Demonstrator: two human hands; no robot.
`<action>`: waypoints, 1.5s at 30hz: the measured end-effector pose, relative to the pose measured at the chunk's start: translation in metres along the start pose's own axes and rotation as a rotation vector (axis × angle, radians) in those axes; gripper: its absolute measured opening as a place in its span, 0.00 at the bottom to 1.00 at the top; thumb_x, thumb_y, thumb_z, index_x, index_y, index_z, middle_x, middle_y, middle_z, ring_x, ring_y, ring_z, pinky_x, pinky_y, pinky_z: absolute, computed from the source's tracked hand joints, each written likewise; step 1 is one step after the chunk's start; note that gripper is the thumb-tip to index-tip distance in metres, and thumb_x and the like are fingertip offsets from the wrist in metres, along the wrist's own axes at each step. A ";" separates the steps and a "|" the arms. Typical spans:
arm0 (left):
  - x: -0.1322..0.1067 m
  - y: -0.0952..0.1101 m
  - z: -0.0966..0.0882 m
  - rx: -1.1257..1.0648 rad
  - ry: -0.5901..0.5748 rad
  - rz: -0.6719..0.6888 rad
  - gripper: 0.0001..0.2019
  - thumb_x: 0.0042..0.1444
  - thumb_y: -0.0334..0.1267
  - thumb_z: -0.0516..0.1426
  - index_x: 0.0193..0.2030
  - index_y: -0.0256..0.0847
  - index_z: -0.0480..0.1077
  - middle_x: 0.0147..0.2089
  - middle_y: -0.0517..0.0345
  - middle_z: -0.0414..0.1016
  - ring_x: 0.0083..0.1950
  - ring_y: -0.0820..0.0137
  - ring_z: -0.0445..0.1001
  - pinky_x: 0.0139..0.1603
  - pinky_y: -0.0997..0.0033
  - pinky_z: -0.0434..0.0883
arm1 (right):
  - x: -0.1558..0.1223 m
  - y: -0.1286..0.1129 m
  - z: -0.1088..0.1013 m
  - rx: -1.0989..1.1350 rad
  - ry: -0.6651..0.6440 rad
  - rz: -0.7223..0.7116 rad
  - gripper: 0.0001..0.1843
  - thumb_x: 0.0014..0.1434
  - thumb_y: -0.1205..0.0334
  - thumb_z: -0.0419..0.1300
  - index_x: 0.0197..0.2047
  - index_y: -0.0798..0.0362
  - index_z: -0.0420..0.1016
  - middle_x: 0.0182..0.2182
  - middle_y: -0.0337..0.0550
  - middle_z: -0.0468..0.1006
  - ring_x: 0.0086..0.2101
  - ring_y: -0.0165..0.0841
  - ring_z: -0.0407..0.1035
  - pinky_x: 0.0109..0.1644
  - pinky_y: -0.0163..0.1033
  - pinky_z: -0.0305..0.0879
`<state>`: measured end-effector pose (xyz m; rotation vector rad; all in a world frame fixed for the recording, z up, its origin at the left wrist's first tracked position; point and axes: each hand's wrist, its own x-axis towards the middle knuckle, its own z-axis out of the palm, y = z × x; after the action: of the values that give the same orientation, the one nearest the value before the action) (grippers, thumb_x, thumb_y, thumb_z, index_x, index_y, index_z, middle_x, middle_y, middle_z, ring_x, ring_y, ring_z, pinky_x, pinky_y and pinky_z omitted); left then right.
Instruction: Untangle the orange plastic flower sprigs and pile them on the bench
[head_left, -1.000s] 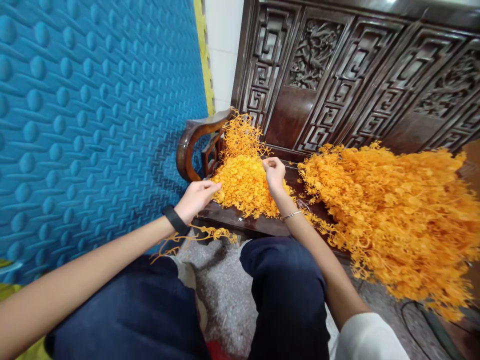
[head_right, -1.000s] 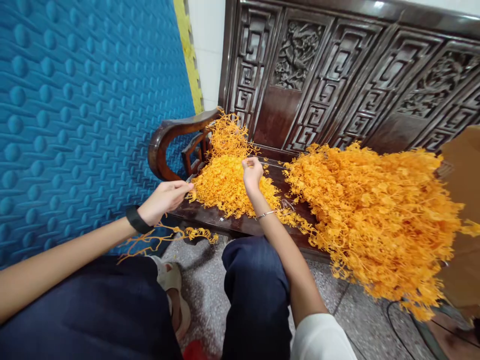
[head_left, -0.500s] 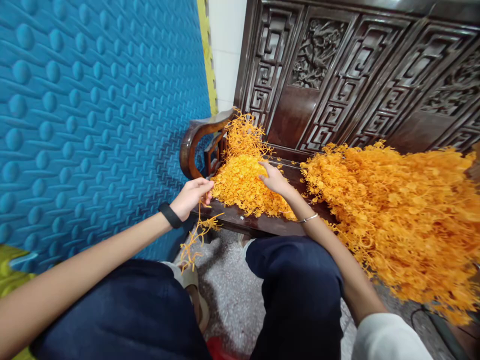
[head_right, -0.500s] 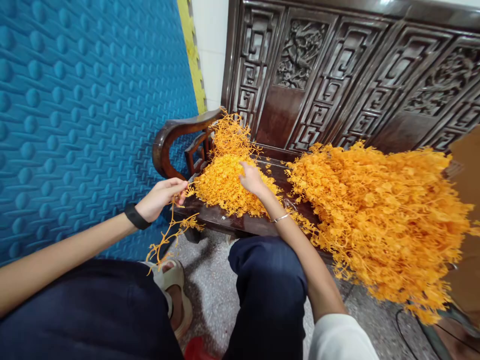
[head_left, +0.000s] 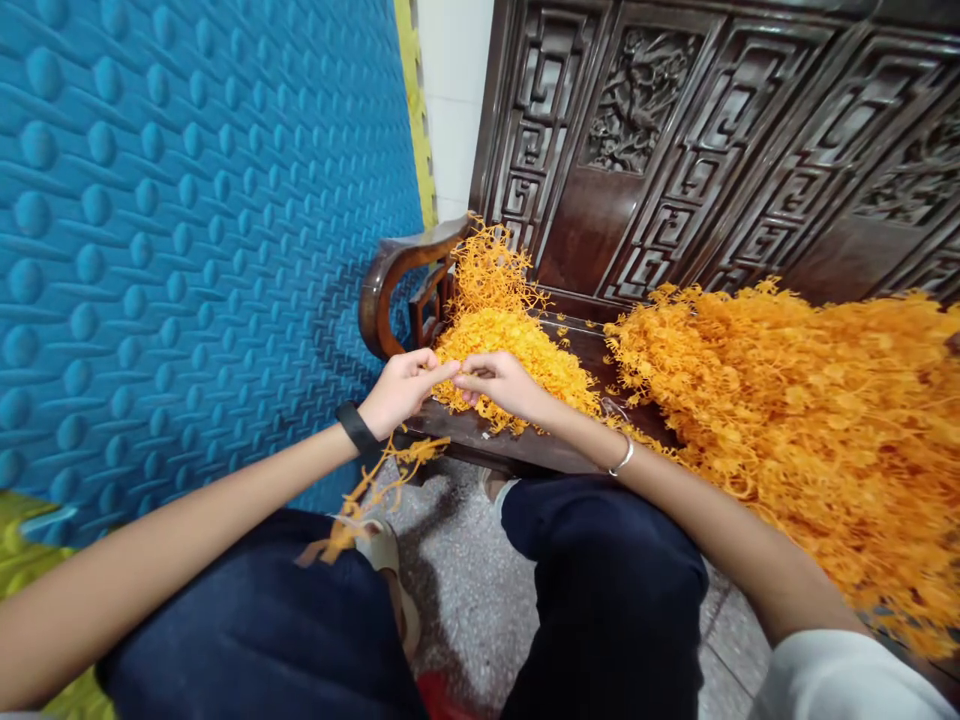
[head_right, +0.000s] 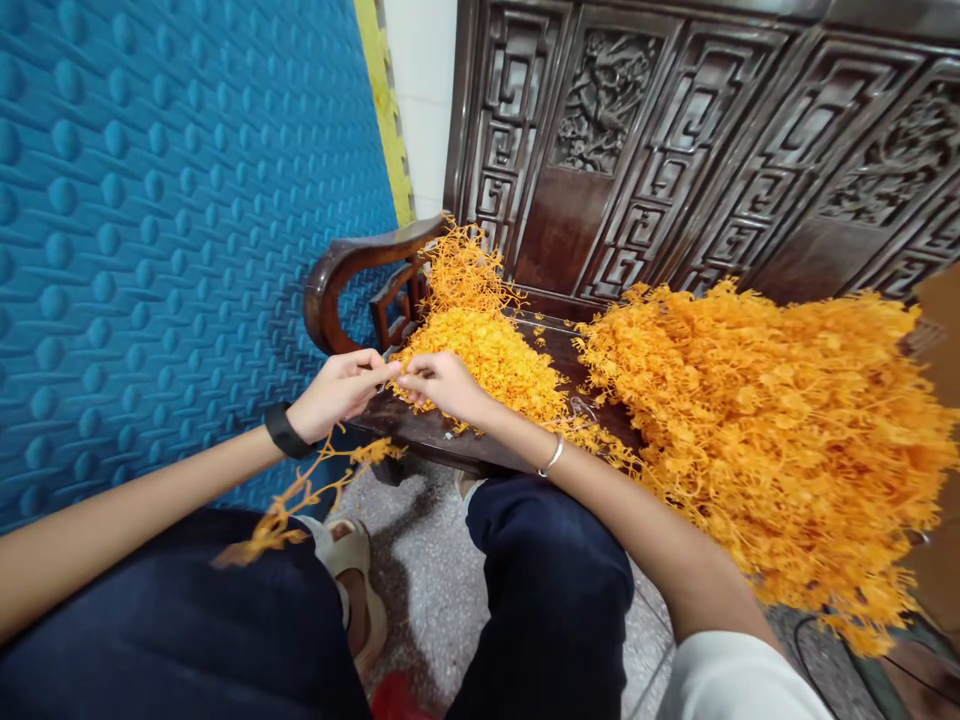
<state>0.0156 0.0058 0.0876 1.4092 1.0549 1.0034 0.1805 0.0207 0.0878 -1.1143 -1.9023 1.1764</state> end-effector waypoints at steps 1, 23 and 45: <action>-0.001 0.000 0.000 0.008 -0.023 -0.014 0.17 0.47 0.43 0.61 0.21 0.40 0.57 0.10 0.74 0.49 0.11 0.85 0.46 0.13 0.81 0.42 | -0.002 0.001 -0.001 -0.061 0.024 -0.008 0.10 0.53 0.65 0.58 0.21 0.55 0.67 0.17 0.34 0.70 0.22 0.27 0.65 0.30 0.33 0.61; 0.015 0.002 0.033 -0.188 0.178 -0.200 0.16 0.52 0.34 0.56 0.20 0.42 0.52 0.07 0.76 0.42 0.09 0.84 0.42 0.13 0.81 0.40 | 0.033 0.000 -0.015 -0.828 0.413 0.002 0.10 0.55 0.67 0.55 0.25 0.54 0.74 0.22 0.45 0.72 0.27 0.35 0.65 0.32 0.37 0.53; -0.015 0.012 -0.002 -0.175 0.033 -0.012 0.04 0.49 0.31 0.51 0.28 0.36 0.66 0.19 0.67 0.55 0.19 0.80 0.53 0.19 0.79 0.49 | 0.032 0.033 -0.066 -0.295 0.483 -0.027 0.14 0.51 0.70 0.54 0.41 0.60 0.72 0.33 0.48 0.76 0.32 0.34 0.70 0.41 0.41 0.66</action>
<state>0.0110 -0.0088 0.0996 1.2467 0.9734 1.0864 0.2323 0.0822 0.0871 -1.3760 -1.7271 0.5482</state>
